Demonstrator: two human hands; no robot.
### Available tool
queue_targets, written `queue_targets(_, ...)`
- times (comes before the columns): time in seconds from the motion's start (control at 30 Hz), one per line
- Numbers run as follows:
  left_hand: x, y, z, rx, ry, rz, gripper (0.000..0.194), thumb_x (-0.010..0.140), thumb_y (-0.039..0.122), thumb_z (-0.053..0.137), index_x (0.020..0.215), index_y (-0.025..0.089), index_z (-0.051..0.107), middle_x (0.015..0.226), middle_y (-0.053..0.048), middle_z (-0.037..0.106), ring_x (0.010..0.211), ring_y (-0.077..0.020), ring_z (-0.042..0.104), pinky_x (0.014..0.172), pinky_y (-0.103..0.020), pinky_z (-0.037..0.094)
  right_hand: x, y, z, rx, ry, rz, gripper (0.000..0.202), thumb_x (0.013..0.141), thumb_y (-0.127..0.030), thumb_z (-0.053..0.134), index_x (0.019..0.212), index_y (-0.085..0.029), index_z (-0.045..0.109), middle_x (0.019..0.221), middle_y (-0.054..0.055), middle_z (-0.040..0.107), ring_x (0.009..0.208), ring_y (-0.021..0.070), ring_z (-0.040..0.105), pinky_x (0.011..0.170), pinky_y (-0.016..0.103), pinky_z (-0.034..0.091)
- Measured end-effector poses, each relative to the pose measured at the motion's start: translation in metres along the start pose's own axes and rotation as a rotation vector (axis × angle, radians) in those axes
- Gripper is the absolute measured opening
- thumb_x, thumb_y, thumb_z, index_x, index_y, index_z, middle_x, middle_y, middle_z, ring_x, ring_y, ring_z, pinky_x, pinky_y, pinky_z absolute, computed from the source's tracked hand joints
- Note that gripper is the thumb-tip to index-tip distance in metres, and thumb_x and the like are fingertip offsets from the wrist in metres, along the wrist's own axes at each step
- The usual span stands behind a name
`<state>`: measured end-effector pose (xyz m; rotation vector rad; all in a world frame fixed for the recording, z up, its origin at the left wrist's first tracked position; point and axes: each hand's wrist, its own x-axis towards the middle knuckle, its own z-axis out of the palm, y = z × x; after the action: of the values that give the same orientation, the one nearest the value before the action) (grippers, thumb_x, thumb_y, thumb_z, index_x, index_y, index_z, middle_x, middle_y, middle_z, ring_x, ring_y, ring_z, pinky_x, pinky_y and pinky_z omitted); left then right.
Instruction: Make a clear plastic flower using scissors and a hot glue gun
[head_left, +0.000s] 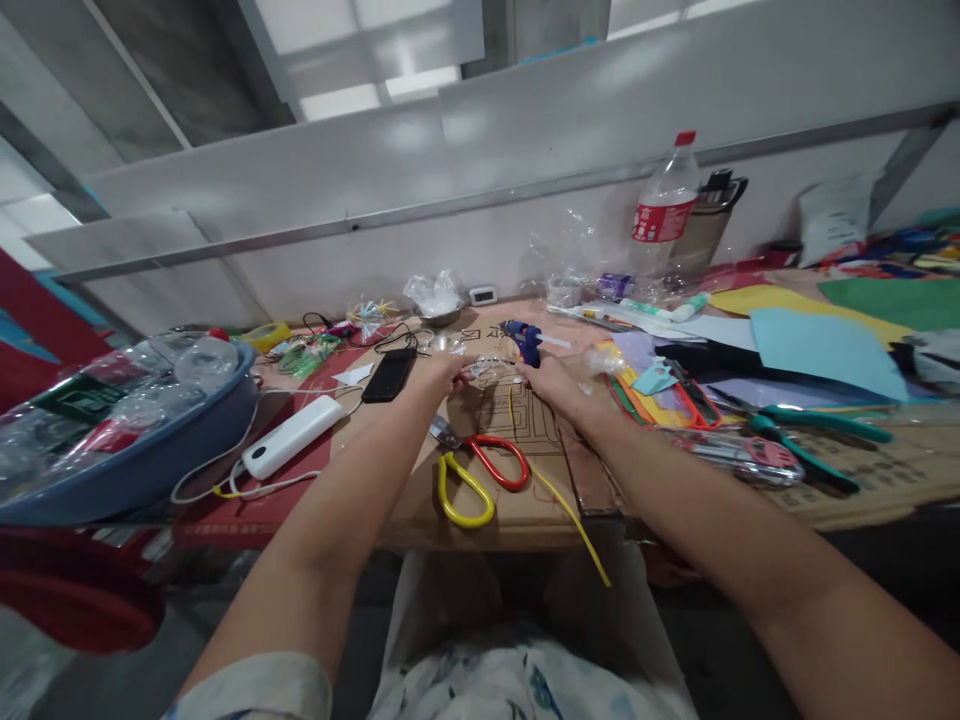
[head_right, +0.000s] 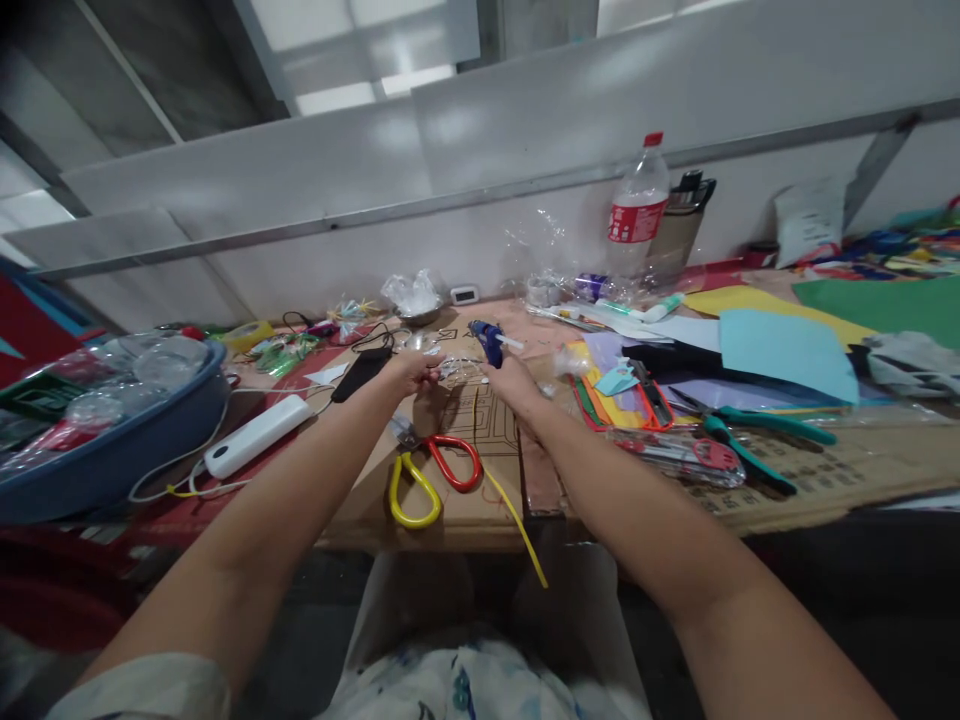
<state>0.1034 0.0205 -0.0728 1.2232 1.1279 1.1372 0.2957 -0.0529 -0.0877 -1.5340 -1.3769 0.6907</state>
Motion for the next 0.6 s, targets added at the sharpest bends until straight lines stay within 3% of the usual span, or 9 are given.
queue_targets(0.13,-0.003,0.006,0.008,-0.005,0.01,-0.286,0.023,0.082,0.017,0.072,0.068,0.017,0.054,0.053,0.003,0.05,0.04,-0.0045,0.037,0.042,-0.015,0.024,0.003,0.0,0.001,-0.032,-0.03,0.014,0.025,0.084,-0.029,0.067,0.106,-0.016,0.068,0.103,0.011,0.075,0.095,0.0248,0.07,0.089,0.037,0.051)
queue_targets(0.27,-0.009,0.011,0.021,-0.057,0.014,-0.383,0.025,0.086,0.017,0.068,0.066,0.015,0.054,0.053,0.001,0.052,0.037,-0.0026,0.035,0.038,-0.013,0.019,0.005,0.0,0.002,-0.018,-0.047,0.006,0.024,0.084,-0.027,0.067,0.106,-0.016,0.069,0.094,0.009,0.076,0.087,0.0227,0.07,0.085,0.035,0.053)
queue_targets(0.43,-0.018,0.015,0.026,-0.15,0.028,-0.325,0.02,0.078,0.012,0.074,0.067,0.015,0.057,0.048,0.006,0.047,0.035,-0.0028,0.036,0.037,-0.014,0.023,0.006,-0.004,-0.003,0.033,0.002,-0.047,0.019,0.081,-0.025,0.069,0.098,-0.018,0.068,0.084,0.005,0.073,0.084,0.0216,0.068,0.085,0.036,0.054)
queue_targets(0.5,-0.023,0.019,0.02,-0.211,0.028,-0.249,0.015,0.077,0.012,0.075,0.074,0.015,0.061,0.055,0.005,0.057,0.042,-0.0038,0.048,0.042,-0.013,0.034,0.007,-0.007,-0.007,0.065,0.048,-0.09,0.015,0.082,-0.024,0.066,0.095,-0.018,0.066,0.086,0.004,0.072,0.085,0.0212,0.067,0.086,0.036,0.054)
queue_targets(0.6,-0.03,0.026,0.003,-0.32,-0.032,-0.147,0.006,0.083,0.018,0.07,0.086,0.016,0.065,0.082,-0.003,0.074,0.071,-0.0111,0.071,0.068,-0.022,0.054,0.008,-0.013,-0.011,0.138,0.094,-0.142,0.015,0.085,-0.027,0.061,0.097,-0.019,0.062,0.086,0.004,0.069,0.078,0.0185,0.066,0.077,0.034,0.057)
